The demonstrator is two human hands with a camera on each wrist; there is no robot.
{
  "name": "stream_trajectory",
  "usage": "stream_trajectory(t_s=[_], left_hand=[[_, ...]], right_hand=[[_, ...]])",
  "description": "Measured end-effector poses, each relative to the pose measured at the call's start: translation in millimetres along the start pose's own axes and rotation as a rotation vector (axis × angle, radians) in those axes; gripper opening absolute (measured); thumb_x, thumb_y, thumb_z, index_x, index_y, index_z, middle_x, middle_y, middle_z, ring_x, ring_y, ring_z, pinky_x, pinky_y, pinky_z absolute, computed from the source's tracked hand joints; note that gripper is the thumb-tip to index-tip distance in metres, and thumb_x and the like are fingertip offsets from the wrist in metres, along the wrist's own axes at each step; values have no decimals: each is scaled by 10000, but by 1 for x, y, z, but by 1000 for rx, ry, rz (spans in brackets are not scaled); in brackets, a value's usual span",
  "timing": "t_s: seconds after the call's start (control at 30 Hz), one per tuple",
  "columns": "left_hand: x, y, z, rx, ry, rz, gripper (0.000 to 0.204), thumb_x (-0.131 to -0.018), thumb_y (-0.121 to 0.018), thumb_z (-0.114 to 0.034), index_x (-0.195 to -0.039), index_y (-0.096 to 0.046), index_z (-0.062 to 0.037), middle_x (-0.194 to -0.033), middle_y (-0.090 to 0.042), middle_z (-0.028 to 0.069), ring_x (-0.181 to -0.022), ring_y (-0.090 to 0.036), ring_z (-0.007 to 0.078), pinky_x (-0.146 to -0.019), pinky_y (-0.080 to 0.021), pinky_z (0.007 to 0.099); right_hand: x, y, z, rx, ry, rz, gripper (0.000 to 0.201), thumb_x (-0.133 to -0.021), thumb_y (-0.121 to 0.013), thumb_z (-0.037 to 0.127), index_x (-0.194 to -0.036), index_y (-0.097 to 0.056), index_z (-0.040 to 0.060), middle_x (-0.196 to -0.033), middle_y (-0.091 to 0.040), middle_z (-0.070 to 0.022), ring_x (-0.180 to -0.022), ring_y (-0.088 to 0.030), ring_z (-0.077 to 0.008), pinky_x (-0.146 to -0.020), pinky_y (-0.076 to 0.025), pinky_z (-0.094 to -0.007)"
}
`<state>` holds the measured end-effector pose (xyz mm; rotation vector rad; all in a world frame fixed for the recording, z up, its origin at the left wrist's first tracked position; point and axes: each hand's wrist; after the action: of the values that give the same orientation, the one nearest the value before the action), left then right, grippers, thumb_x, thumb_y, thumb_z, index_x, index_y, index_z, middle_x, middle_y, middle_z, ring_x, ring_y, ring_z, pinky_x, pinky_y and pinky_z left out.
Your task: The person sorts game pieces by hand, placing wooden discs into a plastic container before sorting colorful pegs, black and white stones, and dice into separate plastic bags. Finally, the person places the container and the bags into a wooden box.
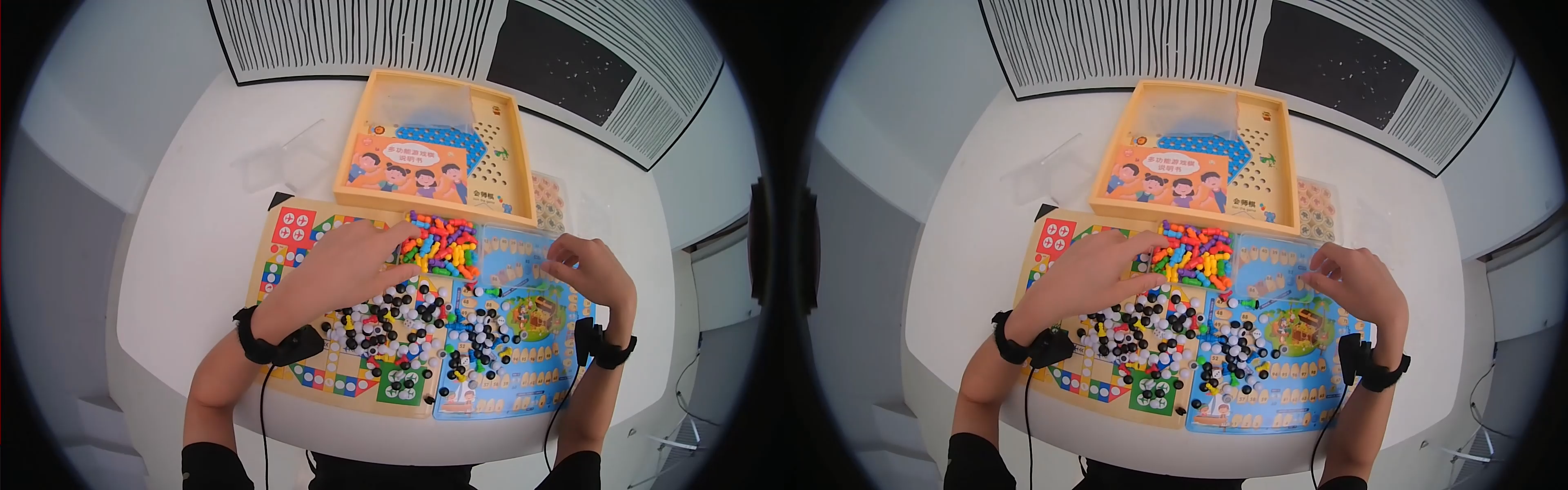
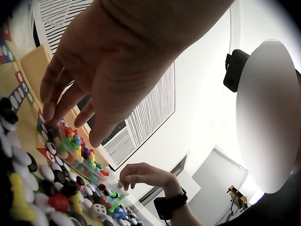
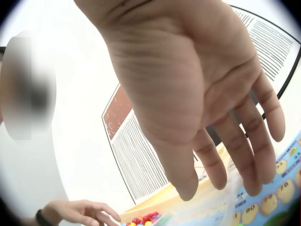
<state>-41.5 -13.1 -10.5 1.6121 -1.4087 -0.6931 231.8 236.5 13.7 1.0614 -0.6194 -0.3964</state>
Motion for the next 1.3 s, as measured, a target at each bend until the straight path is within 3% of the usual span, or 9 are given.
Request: stream_trajectory(t_s=[0.27, 0.37, 0.43, 0.47, 0.73, 0.97, 1.07, 1.13, 1.3], left_hand=[[-4, -6, 4, 110, -4, 5, 406, -1000, -678, -387, -1268, -639, -84, -960, -756, 154, -826, -703, 329, -750, -523, 448], [-5, -9, 5, 190, -51, -9, 356, -1019, -653, -349, -1238, -606, -72, -967, -766, 163, -776, -709, 332, -727, -524, 440], [-5, -9, 5, 325, -33, -2, 305, -1040, -621, -310, -1202, -568, -58, -948, -772, 169, -777, -723, 319, -712, -519, 421], [-6, -9, 5, 325, -34, 1, 305, -1040, -621, -310, -1202, -568, -58, -948, -772, 169, -777, -723, 319, -712, -519, 421], [-10, -8, 24, 477, 103, -61, 174, -1066, -546, -209, -1161, -519, -66, -798, -711, 98, -694, -648, 164, -611, -439, 349], [-7, -10, 14, 562, 16, -115, 316, -1056, -578, -215, -1347, -609, -98, -703, -655, 82, -578, -521, 164, -577, -418, 335], [-7, 1, 10, 359, -12, 40, 371, -1045, -592, -218, -1400, -655, -131, -705, -673, 101, -553, -546, 178, -577, -435, 333], [-6, 4, 5, 356, 52, 38, 291, -1020, -590, -226, -1240, -737, -105, -817, -726, 119, -706, -687, 283, -689, -522, 395], [-6, -5, 11, 285, -4, -9, 364, -1028, -633, -235, -1374, -685, -134, -769, -724, 130, -620, -665, 224, -632, -504, 343]], right_hand=[[15, 21, 17, -246, 23, -89, 326, -947, -774, 228, -1179, -688, 15, -1017, -763, -108, -839, -746, -211, -751, -588, -327], [17, 14, 29, -379, 149, -179, 484, -946, -777, 228, -1356, -602, 38, -1105, -751, -109, -935, -738, -219, -798, -579, -341], [14, 1, 41, -514, 421, -240, 663, -935, -790, 247, -1499, -493, 66, -1221, -724, -123, -1033, -716, -225, -868, -564, -352], [15, 0, 48, -502, 395, -152, 812, -896, -832, 299, -1561, -420, 79, -1336, -686, -133, -1190, -672, -259, -950, -542, -386], [-1, -49, 69, 37, 653, -63, 632, -916, -787, 319, -1480, -574, 133, -1613, -474, -113, -1475, -442, -384, -1183, -418, -470], [-4, -63, 73, 136, 620, -100, 580, -902, -781, 294, -1442, -618, 156, -1574, -519, -95, -1477, -432, -386, -1191, -395, -509], [-4, -67, 72, 153, 605, -128, 564, -900, -777, 287, -1429, -629, 156, -1560, -533, -85, -1476, -435, -370, -1183, -393, -520], [-4, -67, 72, 163, 623, -155, 553, -897, -773, 281, -1418, -639, 153, -1554, -540, -78, -1464, -449, -365, -1169, -405, -515], [-6, -68, 69, 155, 629, -158, 548, -892, -777, 261, -1414, -642, 164, -1552, -542, -76, -1461, -454, -360, -1162, -408, -510]])
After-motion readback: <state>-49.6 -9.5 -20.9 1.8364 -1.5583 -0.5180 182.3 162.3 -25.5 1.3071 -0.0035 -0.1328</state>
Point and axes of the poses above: each hand's wrist, its own x-axis away from the middle knuckle, its own y-axis out of the back of the hand, z = x × y
